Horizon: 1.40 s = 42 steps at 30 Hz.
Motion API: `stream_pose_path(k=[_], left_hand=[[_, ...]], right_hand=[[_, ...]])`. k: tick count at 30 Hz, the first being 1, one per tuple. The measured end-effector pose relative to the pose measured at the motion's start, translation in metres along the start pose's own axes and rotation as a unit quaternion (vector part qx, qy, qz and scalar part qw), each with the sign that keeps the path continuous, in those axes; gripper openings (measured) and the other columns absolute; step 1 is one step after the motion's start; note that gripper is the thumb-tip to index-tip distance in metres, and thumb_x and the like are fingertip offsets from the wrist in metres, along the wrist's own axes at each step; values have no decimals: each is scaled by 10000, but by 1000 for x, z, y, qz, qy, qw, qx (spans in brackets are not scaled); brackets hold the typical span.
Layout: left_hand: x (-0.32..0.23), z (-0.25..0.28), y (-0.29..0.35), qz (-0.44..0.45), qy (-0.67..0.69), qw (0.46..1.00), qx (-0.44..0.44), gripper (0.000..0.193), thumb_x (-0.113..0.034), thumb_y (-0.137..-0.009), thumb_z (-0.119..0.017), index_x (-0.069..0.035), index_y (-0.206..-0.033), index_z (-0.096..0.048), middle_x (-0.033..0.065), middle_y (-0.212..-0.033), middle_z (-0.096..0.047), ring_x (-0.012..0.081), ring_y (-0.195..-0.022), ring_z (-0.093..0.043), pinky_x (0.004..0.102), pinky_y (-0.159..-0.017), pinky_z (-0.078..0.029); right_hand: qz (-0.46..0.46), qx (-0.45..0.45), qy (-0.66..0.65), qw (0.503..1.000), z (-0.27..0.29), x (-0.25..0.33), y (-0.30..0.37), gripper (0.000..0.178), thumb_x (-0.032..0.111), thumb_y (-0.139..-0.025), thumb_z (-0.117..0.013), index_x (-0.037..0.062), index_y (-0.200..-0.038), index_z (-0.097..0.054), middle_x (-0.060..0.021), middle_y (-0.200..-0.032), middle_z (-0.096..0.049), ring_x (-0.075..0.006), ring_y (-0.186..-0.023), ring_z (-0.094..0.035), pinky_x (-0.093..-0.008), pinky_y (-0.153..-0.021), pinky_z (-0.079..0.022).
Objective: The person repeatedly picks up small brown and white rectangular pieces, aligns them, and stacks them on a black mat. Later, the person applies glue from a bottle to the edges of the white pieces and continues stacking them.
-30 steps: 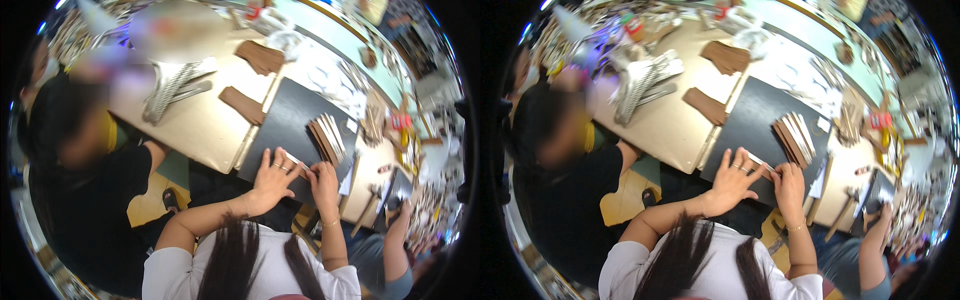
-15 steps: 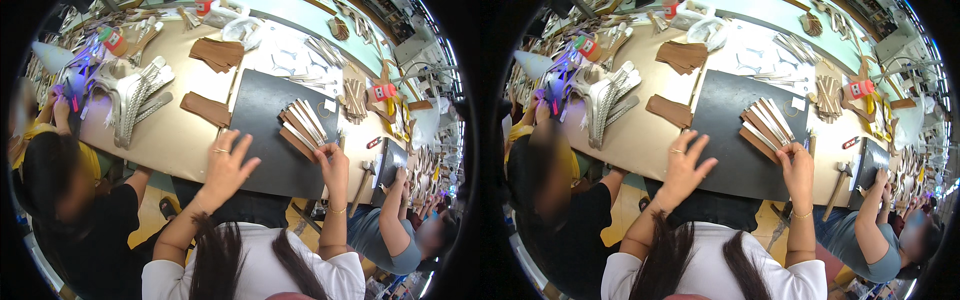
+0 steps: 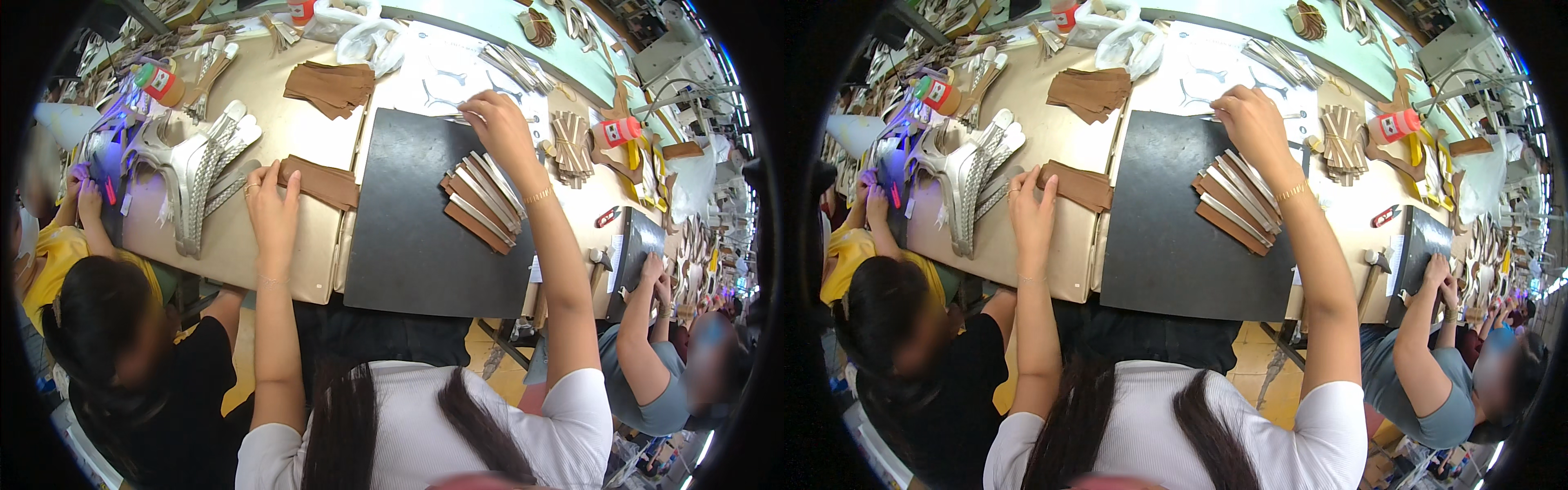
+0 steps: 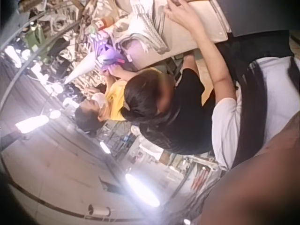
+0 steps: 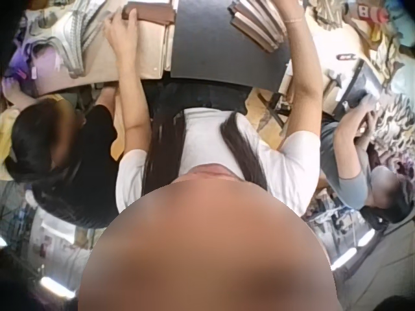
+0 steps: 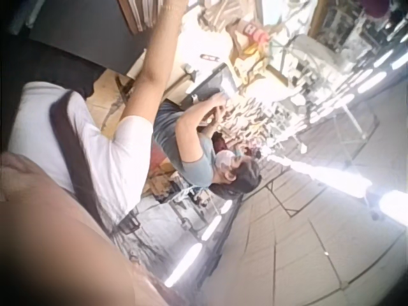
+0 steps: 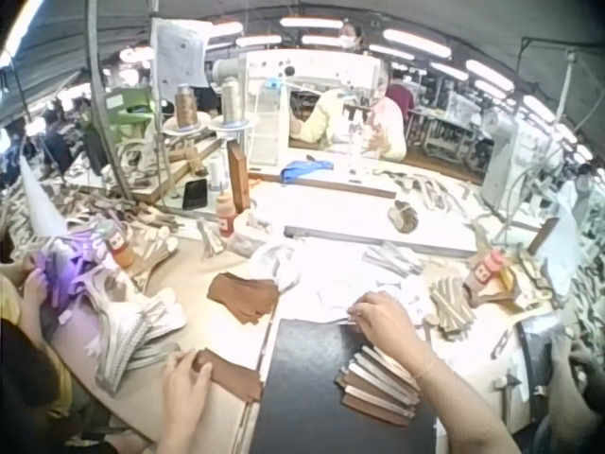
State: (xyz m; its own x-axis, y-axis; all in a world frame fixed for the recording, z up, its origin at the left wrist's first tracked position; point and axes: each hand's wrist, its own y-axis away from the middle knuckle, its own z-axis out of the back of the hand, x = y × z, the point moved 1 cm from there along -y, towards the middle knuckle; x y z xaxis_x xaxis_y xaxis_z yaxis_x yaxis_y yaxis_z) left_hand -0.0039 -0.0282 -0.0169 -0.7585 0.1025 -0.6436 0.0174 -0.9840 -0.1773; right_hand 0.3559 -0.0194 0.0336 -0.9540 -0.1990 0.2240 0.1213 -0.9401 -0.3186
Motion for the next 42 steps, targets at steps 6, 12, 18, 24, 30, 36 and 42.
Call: stream_pose_path(k=[6, 12, 18, 24, 30, 36, 42], left_hand=[[-2, -2, 0, 14, -9, 1000, -15, 356, -194, -898, -711, 54, -1153, -684, 153, -1087, -613, 311, -1015, -584, 390, -922, -457], [-10, -2, 2, -1, -7, 999, -48, 242, -102, -867, -716, 43, -1059, -697, 146, -1044, -605, 307, -967, -592, 395, -873, -472], [-11, -1, -4, 23, 41, 999, -16, 121, -66, -851, -713, 23, -921, -672, 149, -926, -643, 308, -881, -623, 395, -837, -488], [-17, 13, 2, 91, 117, 984, 96, 161, -121, -850, -738, -2, -910, -648, 184, -1165, -666, 266, -936, -644, 364, -809, -478], [-18, 17, 5, 85, 155, 962, 206, 177, -160, -830, -765, -49, -916, -658, 307, -1433, -491, 244, -1067, -628, 357, -822, -465], [-33, 18, 15, 50, 139, 972, 185, 161, -135, -812, -771, -65, -909, -663, 258, -1411, -523, 300, -1296, -514, 360, -986, -413], [-45, 20, 16, 87, 405, 853, 316, 151, -58, -791, -783, -48, -870, -655, 208, -1450, -493, 287, -1334, -475, 378, -1083, -354]], right_hand=[[43, 164, 49, 984, -32, -15, -39, 89, 157, -835, -711, 135, -891, -776, -59, -974, -695, -275, -932, -676, -396, -805, -542], [-29, 139, -34, 989, -33, -21, -47, 115, 147, -881, -675, 94, -961, -739, -99, -975, -724, -293, -886, -697, -385, -805, -540], [-117, -43, -270, 955, -22, -33, -58, 189, 154, -959, -652, 1, -1068, -659, -87, -991, -744, -166, -943, -726, -281, -778, -541], [-137, -77, -442, 883, 15, -15, -49, 245, 188, -971, -657, -15, -1107, -649, -115, -1004, -733, -194, -931, -731, -263, -812, -552], [-176, -9, -554, 814, 45, 34, -23, 293, 231, -968, -671, -13, -1129, -647, -121, -953, -727, -180, -832, -716, -278, -808, -548], [-226, 49, -587, 776, 58, 67, 11, 275, 203, -974, -661, -34, -1110, -637, -119, -924, -720, -162, -789, -711, -272, -741, -550], [-266, 81, -607, 745, 56, 84, 41, 268, 220, -973, -673, -11, -1105, -637, -82, -909, -702, -129, -780, -686, -261, -722, -542]])
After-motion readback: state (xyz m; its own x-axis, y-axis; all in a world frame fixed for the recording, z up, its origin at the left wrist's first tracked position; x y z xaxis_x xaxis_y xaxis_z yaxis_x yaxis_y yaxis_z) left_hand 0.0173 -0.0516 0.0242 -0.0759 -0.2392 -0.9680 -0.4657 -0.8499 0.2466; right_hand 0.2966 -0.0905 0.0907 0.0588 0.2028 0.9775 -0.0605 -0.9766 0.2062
